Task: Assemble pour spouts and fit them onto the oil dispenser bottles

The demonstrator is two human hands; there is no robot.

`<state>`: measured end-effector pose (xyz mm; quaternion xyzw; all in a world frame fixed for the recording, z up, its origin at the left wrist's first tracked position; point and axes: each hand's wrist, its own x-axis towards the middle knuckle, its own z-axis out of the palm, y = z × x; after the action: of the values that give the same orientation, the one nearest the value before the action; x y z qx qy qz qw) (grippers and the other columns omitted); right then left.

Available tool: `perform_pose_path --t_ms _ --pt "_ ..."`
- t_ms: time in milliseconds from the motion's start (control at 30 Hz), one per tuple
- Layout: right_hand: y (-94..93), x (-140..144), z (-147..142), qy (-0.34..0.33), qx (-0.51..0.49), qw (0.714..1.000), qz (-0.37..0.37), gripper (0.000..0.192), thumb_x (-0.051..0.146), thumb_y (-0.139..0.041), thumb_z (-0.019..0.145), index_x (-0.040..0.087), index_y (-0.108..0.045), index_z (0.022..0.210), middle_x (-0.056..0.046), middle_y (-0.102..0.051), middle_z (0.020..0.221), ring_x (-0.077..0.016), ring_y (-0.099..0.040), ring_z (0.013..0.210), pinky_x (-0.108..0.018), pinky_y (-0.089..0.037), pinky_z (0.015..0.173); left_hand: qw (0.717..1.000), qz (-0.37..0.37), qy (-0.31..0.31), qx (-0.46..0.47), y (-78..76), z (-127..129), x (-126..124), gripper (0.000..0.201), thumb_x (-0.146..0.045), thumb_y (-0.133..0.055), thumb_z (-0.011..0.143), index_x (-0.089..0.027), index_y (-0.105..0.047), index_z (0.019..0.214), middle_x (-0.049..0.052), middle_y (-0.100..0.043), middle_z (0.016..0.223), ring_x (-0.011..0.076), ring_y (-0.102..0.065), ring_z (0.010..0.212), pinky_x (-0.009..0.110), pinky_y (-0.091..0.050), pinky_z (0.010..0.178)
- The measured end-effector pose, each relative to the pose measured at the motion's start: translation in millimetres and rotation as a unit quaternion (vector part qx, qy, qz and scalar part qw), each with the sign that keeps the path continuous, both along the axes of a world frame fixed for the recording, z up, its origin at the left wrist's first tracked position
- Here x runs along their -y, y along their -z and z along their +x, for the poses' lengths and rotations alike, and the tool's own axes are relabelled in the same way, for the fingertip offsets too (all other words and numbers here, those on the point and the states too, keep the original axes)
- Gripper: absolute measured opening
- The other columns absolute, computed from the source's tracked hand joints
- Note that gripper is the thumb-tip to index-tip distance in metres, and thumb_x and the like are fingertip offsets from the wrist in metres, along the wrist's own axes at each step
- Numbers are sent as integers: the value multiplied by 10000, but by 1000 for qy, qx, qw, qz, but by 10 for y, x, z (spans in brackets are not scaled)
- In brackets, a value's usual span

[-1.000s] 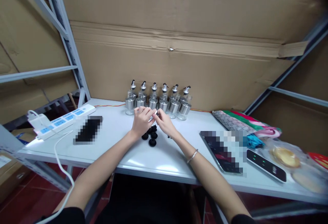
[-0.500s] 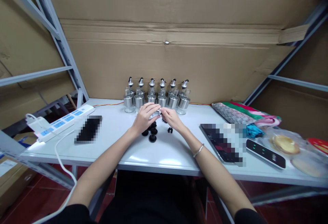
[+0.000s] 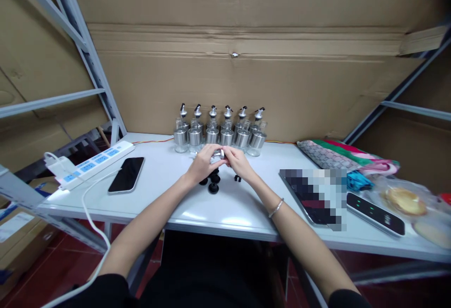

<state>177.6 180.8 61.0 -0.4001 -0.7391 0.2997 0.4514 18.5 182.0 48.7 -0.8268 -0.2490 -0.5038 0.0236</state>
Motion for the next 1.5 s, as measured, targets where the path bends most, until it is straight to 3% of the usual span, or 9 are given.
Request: perform_pose_path --t_ms 400,633,967,1100,1267,1400,1500 --pt "-16 30 -30 52 30 998 29 499 617 -370 828 190 -439 578 33 -382 515 -101 -356 523 -245 -284 509 998 -60 14 18 -43 15 43 308 -344 -639 801 -149 -567 1028 57 -639 897 152 -604 816 281 -499 747" --pt "8 31 -40 91 47 993 63 381 497 -440 828 199 -405 593 45 -381 515 -95 -342 520 -236 -272 518 986 -165 11 35 -60 3 33 318 -331 -688 752 -153 -601 1000 30 -661 852 139 -613 764 252 -483 714" --pt "-1 40 -39 124 90 985 83 342 406 -421 785 203 -330 525 37 -357 478 -92 -308 492 -244 -245 511 982 -101 -73 -142 -69 2 55 263 -395 -547 854 -149 -590 935 43 -630 807 187 -568 808 335 -394 803" --pt "3 36 -39 95 83 989 73 369 439 -420 791 201 -341 520 42 -346 475 -85 -298 488 -240 -244 502 980 -134 -38 -141 -100 -41 23 264 -418 -548 849 -158 -596 851 26 -613 780 173 -546 805 335 -372 833" --pt "-2 31 -20 73 96 989 87 395 471 -411 806 202 -344 525 43 -349 472 -84 -292 482 -240 -248 499 968 -227 30 -105 -174 -69 29 235 -396 -574 821 -166 -614 795 7 -606 750 156 -529 769 296 -382 777" --pt "-38 73 -24 68 105 986 109 396 464 -394 818 206 -331 524 35 -371 468 -85 -301 467 -243 -251 491 929 -350 104 -62 -251 -95 73 248 -392 -564 796 -151 -618 774 -2 -598 693 134 -513 685 258 -371 665" --pt "-45 121 -42 70 102 984 126 397 442 -337 842 206 -348 523 16 -415 470 -94 -338 461 -251 -262 496 888 -427 169 -31 -257 -113 72 344 -448 -537 790 -137 -570 645 -7 -552 582 115 -481 591 251 -355 608"
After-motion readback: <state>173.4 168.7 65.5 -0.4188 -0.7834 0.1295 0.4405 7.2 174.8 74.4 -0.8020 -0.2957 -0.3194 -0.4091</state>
